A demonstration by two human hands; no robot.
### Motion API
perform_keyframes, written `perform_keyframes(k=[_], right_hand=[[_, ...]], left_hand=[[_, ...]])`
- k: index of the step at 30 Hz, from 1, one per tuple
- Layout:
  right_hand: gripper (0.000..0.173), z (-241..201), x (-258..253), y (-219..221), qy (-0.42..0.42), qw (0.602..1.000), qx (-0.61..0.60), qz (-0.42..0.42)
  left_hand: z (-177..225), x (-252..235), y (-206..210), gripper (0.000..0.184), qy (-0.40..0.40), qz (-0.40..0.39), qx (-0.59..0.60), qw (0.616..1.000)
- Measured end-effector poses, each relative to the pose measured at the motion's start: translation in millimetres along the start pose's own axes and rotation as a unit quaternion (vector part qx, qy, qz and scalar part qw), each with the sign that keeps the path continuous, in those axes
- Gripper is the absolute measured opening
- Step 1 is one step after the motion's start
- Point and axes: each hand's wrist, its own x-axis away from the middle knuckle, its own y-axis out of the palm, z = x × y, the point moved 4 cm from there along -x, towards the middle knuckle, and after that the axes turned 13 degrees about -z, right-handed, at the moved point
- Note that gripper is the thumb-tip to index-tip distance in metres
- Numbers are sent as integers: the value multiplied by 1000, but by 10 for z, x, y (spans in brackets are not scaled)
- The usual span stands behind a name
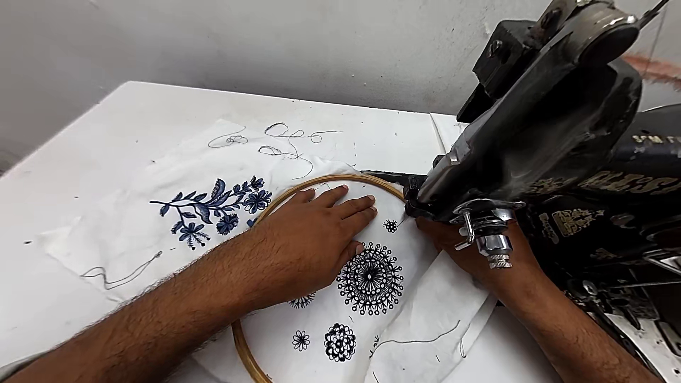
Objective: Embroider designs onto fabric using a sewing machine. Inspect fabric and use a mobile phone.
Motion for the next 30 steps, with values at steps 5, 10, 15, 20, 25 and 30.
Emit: perform_keyframes(k=[5,10,15,20,25,30], right_hand=[[24,-17,7,-37,17,1000,16,-4],[25,-17,9,-33,22,1000,0,8],[27,-21,-6,8,8,1000,9,9],[24,-60,13,-67,22,1000,-13,7],[25,-42,2,-21,-7,1000,5,16],[25,-39,-7,-27,-7,1000,9,5]], left_hand=[[-3,-32,20,55,2,21,-3,1000],[-16,-46,26,55,7,24,1,1000],[-61,-51,18,55,11,28,6,1000],[-8,-59,19,54,7,25,2,1000],[-36,-38,6,55,7,8,12,1000],[-22,-35,10,55,3,18,5,1000]])
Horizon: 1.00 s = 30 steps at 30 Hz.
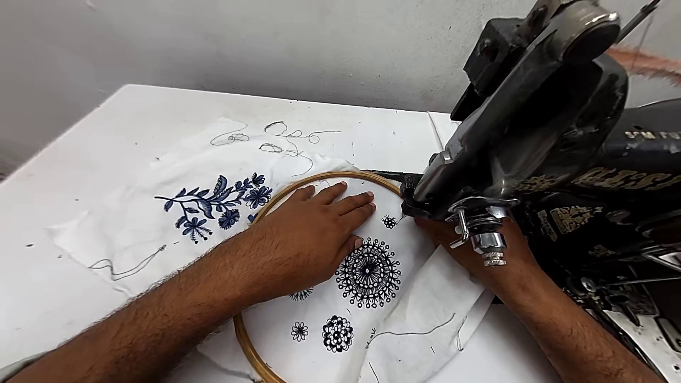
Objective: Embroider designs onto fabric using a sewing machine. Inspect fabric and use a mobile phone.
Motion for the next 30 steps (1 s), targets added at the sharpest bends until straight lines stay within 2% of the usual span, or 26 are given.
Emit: perform_keyframes(k=[10,20,25,30], right_hand=[[26,-32,22,-66,21,1000,-1,20],[29,20,-23,38,-13,999,-7,35],[25,-30,32,-57,-2,1000,-11,20],[28,-11,11,-26,-12,999,-2,39]], left_hand=[[-2,-59,25,54,11,13,14,1000],[-76,-51,16,55,6,14,16,1000],[-25,-62,18,55,6,8,16,1000],[-43,-78,21,55,11,11,19,1000]])
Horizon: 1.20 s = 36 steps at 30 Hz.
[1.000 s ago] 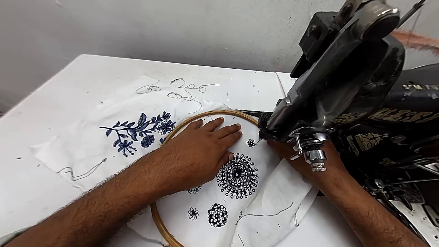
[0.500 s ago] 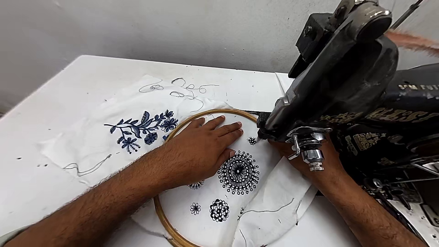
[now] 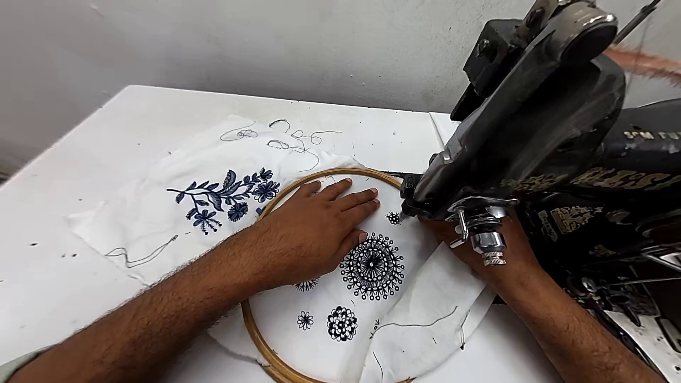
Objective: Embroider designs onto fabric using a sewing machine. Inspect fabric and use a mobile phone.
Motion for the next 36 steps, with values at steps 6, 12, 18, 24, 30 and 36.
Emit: perform_keyframes(k=[6,12,18,24,30,36], right_hand=[[26,-46,26,-36,20,1000,-11,-13],[25,-37,36,-27,21,1000,-17,-12],[24,-30,25,-22,41,998,-36,-25],[21,-50,44,-96,44,998,-17,-29],[21,-21,31,-80,39,999,-15,-15],[17,-31,-3,-98,26,999,16,-13]], left_hand=[[4,-3,-6,55,-2,0,0,1000],[12,9,-4,55,-1,0,-1,1000],[13,10,-7,54,-8,-2,-3,1000],[61,-3,13,54,8,4,-1,1000],[44,-31,27,55,10,12,-1,1000],[56,-64,50,55,17,38,-2,999]])
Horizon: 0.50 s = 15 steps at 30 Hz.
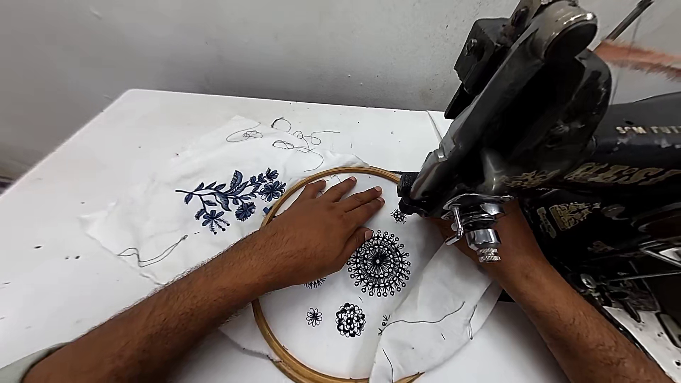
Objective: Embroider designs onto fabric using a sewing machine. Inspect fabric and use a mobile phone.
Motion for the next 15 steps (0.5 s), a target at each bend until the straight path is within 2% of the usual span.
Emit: perform_keyframes(k=[8,15], right_hand=[[21,4,20,26,12,1000,-12,-8],[22,19,17,55,-23,999,-31,16]], left_hand=[[-5,36,-21,55,-14,-27,2,1000],[-27,22,-24,55,-19,-20,2,1000]])
